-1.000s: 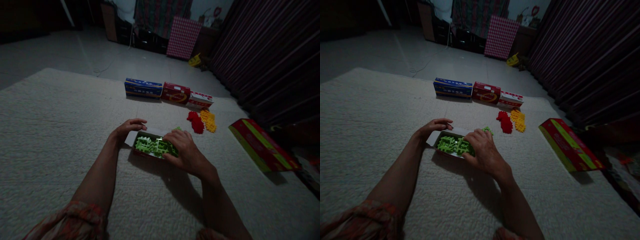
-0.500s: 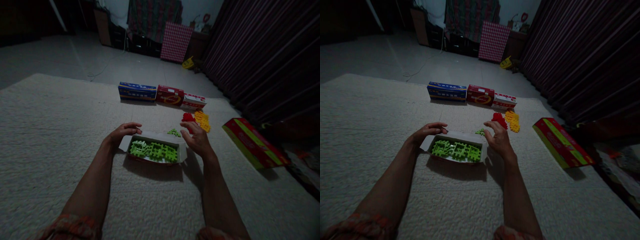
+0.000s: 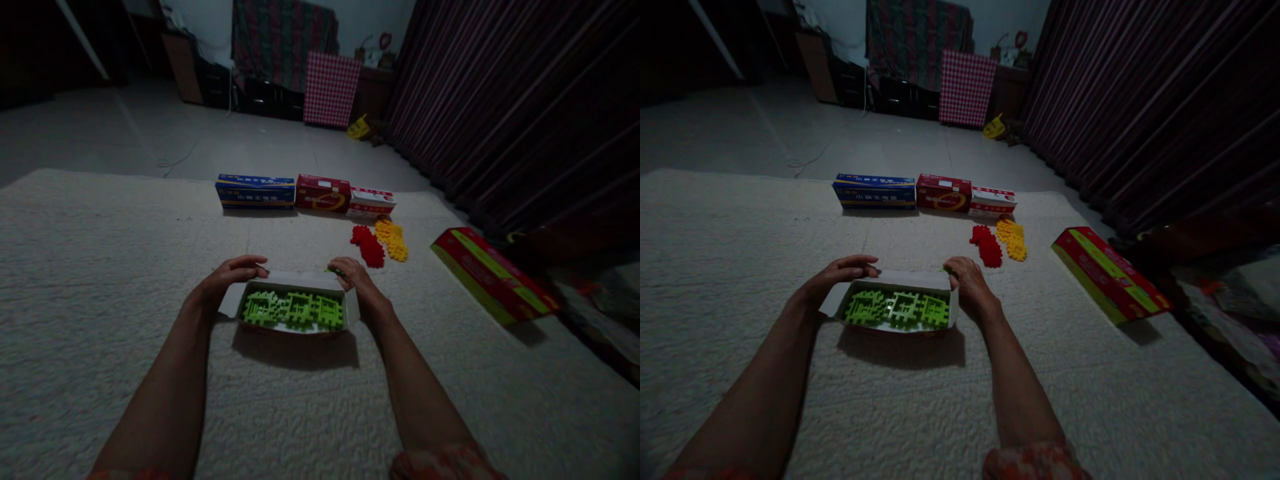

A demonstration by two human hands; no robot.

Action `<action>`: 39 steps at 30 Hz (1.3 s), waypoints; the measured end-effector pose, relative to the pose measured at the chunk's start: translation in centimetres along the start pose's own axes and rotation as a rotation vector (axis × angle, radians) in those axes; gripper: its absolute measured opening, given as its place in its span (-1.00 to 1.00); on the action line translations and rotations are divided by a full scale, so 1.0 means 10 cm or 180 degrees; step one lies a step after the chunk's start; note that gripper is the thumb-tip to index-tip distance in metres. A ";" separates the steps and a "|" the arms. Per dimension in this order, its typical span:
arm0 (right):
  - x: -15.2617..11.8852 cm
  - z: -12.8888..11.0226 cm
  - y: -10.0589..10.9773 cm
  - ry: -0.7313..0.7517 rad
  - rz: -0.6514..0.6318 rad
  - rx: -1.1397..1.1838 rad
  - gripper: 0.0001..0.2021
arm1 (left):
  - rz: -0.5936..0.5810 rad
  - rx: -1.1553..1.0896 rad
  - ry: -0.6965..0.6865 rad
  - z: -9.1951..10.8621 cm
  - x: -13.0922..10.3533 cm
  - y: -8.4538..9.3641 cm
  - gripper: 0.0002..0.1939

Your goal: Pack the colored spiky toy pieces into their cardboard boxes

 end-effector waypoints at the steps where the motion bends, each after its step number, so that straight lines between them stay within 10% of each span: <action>1: 0.01 -0.01 0.02 -0.0018 -0.0021 -0.0063 -0.68 | 0.0011 0.0002 0.0024 0.00 0.00 0.00 -0.65; 12: 0.05 -0.09 0.36 -0.0627 0.0674 0.0020 -0.79 | 0.0001 -0.0082 0.0014 0.00 0.01 0.00 -0.65; 18: 0.13 -0.67 0.87 -0.0149 0.0882 0.0010 -0.75 | -0.0057 -0.0134 0.0008 -0.02 0.01 0.02 -0.63; 26: 0.04 -1.54 0.88 0.0593 -0.0160 -0.0030 -0.79 | -0.0066 -0.0228 0.0017 -0.02 0.01 0.01 -0.61; 39: 0.01 -1.50 0.65 0.0459 -0.1201 -0.0718 -0.70 | -0.0133 -0.0344 -0.0005 -0.03 0.02 0.01 -0.63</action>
Point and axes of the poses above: each hand's wrist, its own x-axis towards the middle knuckle, its own y-axis out of the back of the hand, z = x × y, the point moved 2 cm from there along x, towards the middle knuckle, and after that the axes turned 7 degrees about y, right-handed, at the moved point
